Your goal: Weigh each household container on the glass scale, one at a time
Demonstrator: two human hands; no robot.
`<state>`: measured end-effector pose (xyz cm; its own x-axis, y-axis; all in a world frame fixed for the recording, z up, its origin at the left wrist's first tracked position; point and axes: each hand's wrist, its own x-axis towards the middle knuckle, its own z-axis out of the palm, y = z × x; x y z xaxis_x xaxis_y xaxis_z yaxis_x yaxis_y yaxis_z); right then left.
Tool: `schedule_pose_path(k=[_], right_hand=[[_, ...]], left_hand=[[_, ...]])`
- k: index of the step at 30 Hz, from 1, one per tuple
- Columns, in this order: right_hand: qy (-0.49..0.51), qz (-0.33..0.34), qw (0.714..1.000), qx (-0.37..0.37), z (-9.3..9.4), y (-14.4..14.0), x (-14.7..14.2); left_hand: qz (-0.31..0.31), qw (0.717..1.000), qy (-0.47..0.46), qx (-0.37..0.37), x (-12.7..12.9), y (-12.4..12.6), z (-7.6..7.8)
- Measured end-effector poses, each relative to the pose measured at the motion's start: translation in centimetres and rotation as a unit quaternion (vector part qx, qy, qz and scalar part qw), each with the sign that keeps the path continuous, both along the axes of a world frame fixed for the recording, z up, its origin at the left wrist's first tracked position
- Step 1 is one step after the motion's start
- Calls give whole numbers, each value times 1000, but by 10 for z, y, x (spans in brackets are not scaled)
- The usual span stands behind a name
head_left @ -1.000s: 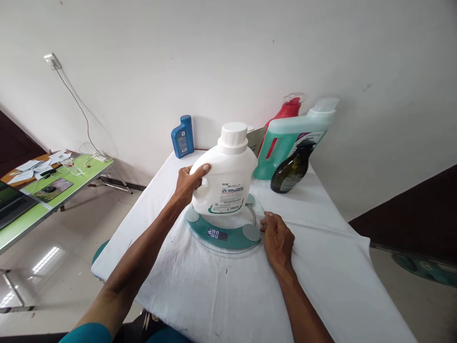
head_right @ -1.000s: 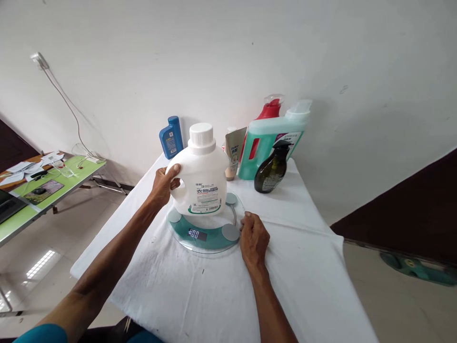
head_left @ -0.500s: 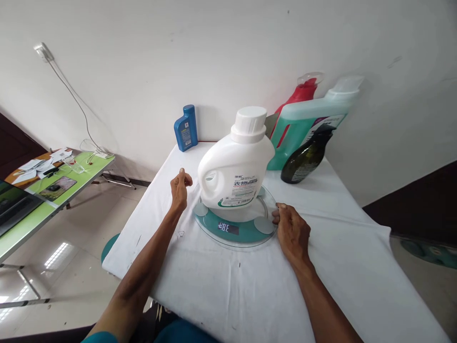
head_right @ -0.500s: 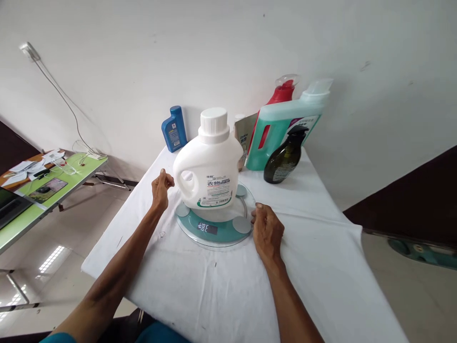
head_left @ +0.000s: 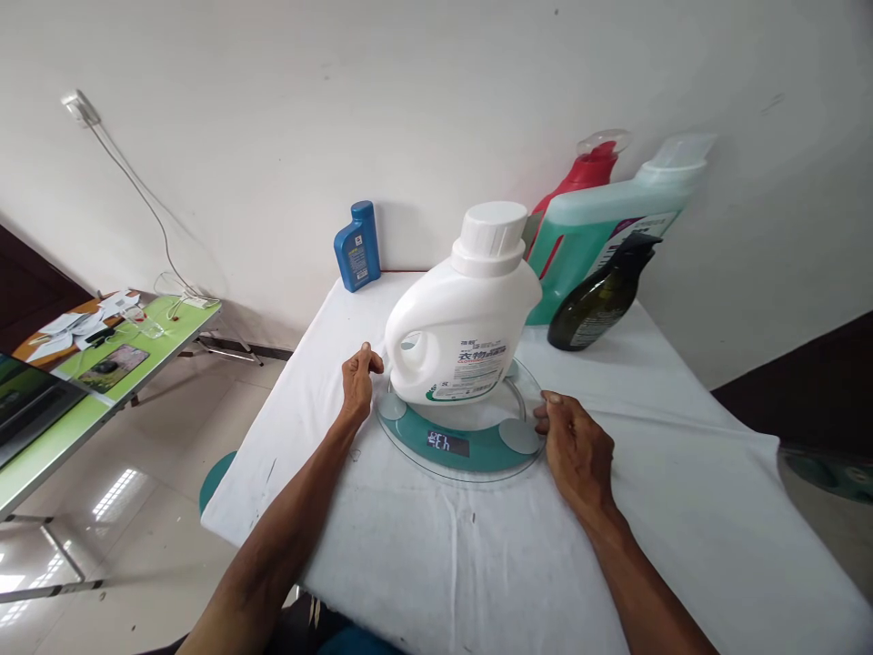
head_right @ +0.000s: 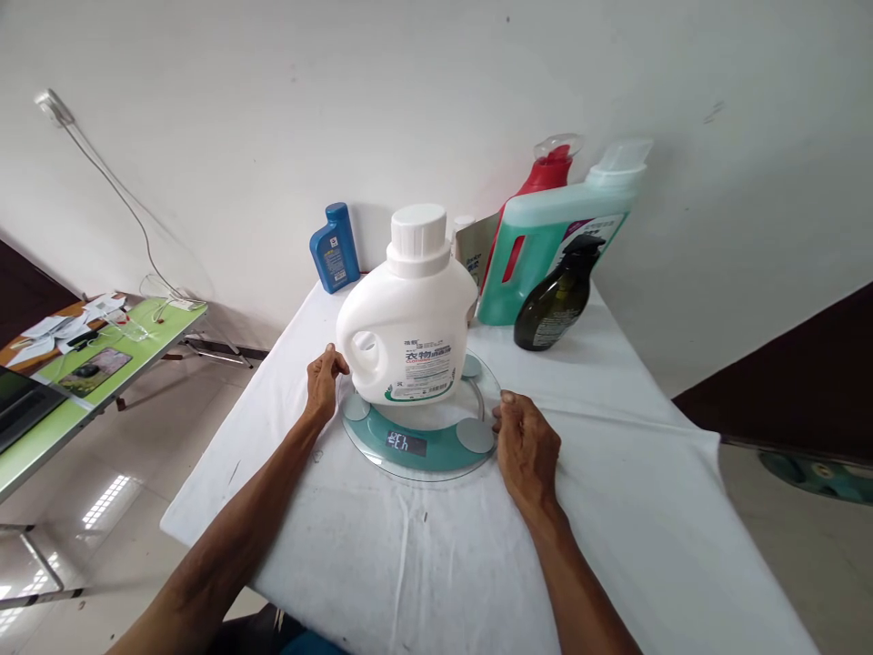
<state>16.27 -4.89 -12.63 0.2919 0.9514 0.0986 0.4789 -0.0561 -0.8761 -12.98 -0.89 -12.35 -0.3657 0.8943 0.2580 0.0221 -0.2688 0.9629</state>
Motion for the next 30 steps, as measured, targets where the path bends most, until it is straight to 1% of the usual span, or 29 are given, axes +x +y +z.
schedule_pose_path(k=[10, 19, 30], right_hand=[[-12, 5, 1000, 18, -4, 0, 1], [-12, 7, 1000, 15, -2, 0, 1], [-17, 12, 1000, 21, -4, 0, 2]], left_hand=[[1, 1000, 10, -8, 0, 0, 0], [-9, 1000, 11, -6, -1, 0, 1], [0, 1000, 21, -11, -1, 0, 0]])
